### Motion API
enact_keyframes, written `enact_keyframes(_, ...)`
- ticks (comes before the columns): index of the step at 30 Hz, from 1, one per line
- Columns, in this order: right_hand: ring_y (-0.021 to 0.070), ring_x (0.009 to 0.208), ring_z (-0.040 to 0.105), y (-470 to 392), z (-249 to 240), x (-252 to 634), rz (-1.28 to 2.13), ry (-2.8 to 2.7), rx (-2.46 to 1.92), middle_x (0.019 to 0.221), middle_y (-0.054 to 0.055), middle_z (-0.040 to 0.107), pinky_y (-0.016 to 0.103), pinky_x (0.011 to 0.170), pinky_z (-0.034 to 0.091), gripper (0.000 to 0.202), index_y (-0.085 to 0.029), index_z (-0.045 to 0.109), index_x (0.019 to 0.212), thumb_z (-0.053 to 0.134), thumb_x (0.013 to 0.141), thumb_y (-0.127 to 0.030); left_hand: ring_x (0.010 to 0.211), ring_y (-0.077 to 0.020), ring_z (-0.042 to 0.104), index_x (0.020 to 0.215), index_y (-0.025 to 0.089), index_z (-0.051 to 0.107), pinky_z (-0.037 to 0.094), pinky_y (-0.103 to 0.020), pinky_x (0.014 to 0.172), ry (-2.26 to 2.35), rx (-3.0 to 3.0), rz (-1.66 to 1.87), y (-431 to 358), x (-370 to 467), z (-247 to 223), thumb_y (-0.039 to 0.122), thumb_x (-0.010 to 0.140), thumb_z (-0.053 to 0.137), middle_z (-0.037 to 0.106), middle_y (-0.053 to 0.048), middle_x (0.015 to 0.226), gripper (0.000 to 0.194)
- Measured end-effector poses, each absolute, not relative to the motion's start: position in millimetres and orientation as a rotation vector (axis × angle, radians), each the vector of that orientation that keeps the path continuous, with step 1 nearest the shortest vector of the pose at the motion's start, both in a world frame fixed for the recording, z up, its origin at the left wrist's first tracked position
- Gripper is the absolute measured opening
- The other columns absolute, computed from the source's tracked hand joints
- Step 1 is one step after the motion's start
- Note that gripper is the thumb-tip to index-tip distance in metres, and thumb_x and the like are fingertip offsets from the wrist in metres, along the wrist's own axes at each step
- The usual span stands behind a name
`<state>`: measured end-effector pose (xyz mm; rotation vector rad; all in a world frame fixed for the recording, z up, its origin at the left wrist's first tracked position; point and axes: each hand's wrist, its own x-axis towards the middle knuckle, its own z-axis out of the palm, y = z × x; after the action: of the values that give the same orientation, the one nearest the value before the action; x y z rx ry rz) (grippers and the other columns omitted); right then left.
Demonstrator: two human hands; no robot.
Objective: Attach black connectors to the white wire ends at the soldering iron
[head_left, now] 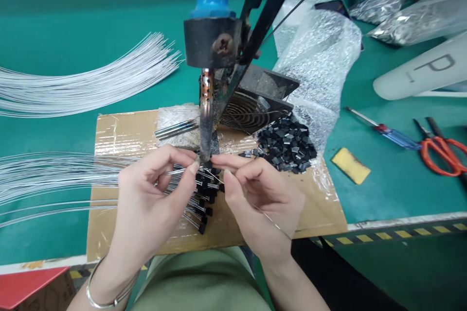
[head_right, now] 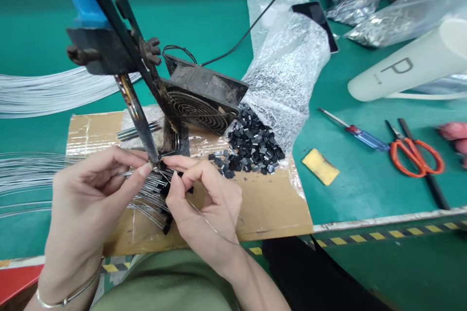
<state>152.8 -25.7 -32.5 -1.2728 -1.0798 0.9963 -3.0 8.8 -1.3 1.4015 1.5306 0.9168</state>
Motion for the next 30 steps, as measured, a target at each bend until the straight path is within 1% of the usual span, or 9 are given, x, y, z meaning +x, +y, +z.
enact_keyframes(6,0.0239,0.104,0.081,-24.5,-32.1,152.5,0.967,-1.118,-1.299,0.114,0.007,0.084,0.042,0.094,0.063,0.023,-0.026,0.059,0.081,0.067,0.098,-0.012,0.08,-0.0148,0.072,0.084,0.024,0.075,0.048,-0.024,0.061,1.522,1.401,0.919,11.3,-1.8,-4.8,0.018,0.09,0.078,0.08,0.001,0.097,0.009)
enact_keyframes(13,0.0211,0.103,0.081,-23.4,-28.0,152.2,0.94,-1.14,-1.305,0.113,0.005,0.085,0.036,0.09,0.063,0.025,-0.025,0.058,0.08,0.068,0.097,-0.01,0.074,-0.0129,0.069,0.083,0.024,0.075,0.044,-0.025,0.057,1.53,1.435,0.911,7.7,-3.0,-0.9,0.016,0.09,0.077,0.079,0.002,0.092,0.011)
enact_keyframes(18,0.0227,0.102,0.081,-24.5,-29.0,151.2,0.912,-1.145,-1.316,0.112,0.006,0.085,0.038,0.09,0.063,0.024,-0.026,0.059,0.081,0.069,0.096,-0.01,0.079,-0.0146,0.07,0.083,0.024,0.075,0.046,-0.025,0.061,1.51,1.421,0.919,7.5,-2.6,0.0,0.017,0.091,0.076,0.079,0.001,0.094,0.011)
enact_keyframes(22,0.0226,0.1,0.081,-24.2,-27.9,150.6,0.905,-1.156,-1.326,0.111,0.006,0.085,0.038,0.089,0.063,0.024,-0.025,0.059,0.08,0.069,0.096,-0.01,0.081,-0.0141,0.071,0.083,0.024,0.075,0.047,-0.024,0.062,1.504,1.418,0.925,8.0,-2.5,-0.4,0.016,0.091,0.076,0.08,0.002,0.095,0.011)
enact_keyframes(30,0.0212,0.1,0.081,-25.9,-32.5,149.2,0.882,-1.129,-1.293,0.109,0.004,0.085,0.034,0.088,0.062,0.024,-0.024,0.061,0.08,0.069,0.095,-0.007,0.073,-0.0124,0.069,0.082,0.023,0.075,0.044,-0.023,0.056,1.493,1.449,0.939,9.6,-1.8,-1.3,0.014,0.088,0.076,0.079,0.003,0.089,0.011)
